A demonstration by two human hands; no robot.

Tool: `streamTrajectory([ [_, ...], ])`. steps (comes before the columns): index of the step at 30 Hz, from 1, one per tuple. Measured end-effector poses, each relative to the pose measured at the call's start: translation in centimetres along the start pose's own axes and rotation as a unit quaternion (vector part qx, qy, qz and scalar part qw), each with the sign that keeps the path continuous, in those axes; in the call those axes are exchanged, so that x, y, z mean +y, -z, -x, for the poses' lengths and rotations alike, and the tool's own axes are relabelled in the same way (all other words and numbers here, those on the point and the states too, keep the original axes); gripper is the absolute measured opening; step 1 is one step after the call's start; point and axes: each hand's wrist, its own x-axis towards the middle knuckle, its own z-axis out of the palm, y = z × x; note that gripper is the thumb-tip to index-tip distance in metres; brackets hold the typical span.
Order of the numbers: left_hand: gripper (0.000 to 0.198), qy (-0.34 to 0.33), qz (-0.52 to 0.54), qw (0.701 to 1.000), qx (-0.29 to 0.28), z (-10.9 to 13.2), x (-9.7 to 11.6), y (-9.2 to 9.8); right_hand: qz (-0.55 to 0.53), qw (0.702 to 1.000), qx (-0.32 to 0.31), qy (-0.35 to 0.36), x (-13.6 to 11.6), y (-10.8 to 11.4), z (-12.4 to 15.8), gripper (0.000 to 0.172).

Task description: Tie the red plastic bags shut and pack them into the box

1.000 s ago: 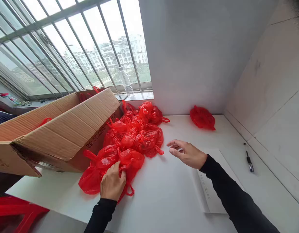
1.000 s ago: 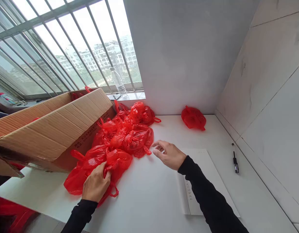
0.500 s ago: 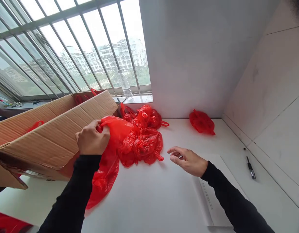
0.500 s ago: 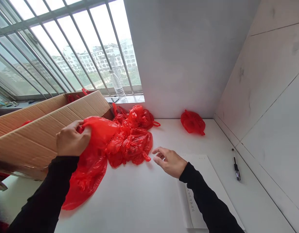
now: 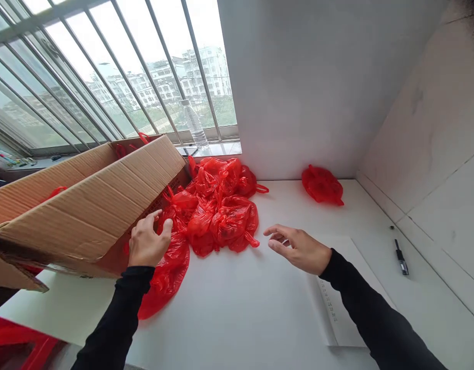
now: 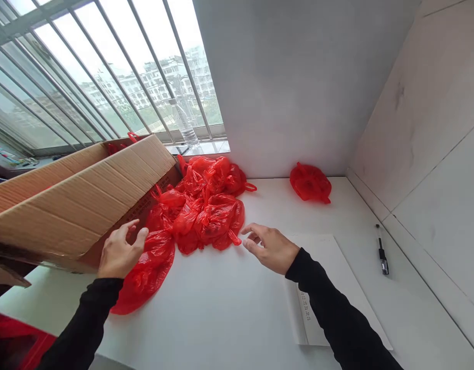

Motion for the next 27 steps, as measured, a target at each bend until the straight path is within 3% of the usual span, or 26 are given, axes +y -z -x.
streamTrajectory([
  [3,0.067,0.065,-0.088,0.992,-0.06,5.6,-4.6,0.8,-0.003,1.0,-0.008,0.008,-0.3,-0.1,0.2,0.029],
  [5,0.085,0.114,-0.131,0.978,-0.117,8.2,-6.1,0.8,0.0,1.0,-0.015,0.011,-0.5,-0.3,0.3,0.029],
  [7,0.089,0.139,-0.136,0.969,-0.152,9.6,-6.5,0.6,0.009,1.0,-0.02,0.011,-0.8,-0.6,0.5,0.03],
  [12,0.031,0.145,-0.071,0.976,-0.147,9.1,-6.1,1.6,0.033,0.999,-0.028,0.016,-1.4,-0.9,1.0,0.031],
  [15,0.023,0.136,-0.018,0.987,-0.089,7.9,-5.1,3.3,0.033,0.999,-0.028,0.02,-1.2,-1.0,1.1,0.03],
  [20,0.029,0.112,0.074,0.99,0.032,4.1,-1.6,5.0,0.027,0.999,-0.025,0.015,-0.6,-1.1,0.7,0.03],
  [24,0.035,0.072,0.073,0.988,0.112,-2.9,2.3,4.3,0.021,0.999,-0.026,0.003,-0.3,-1.0,0.3,0.028],
  [27,0.046,0.032,0.058,0.99,0.12,-10.0,4.7,2.5,0.02,1.0,-0.017,-0.007,0.2,-1.0,0.0,0.028],
])
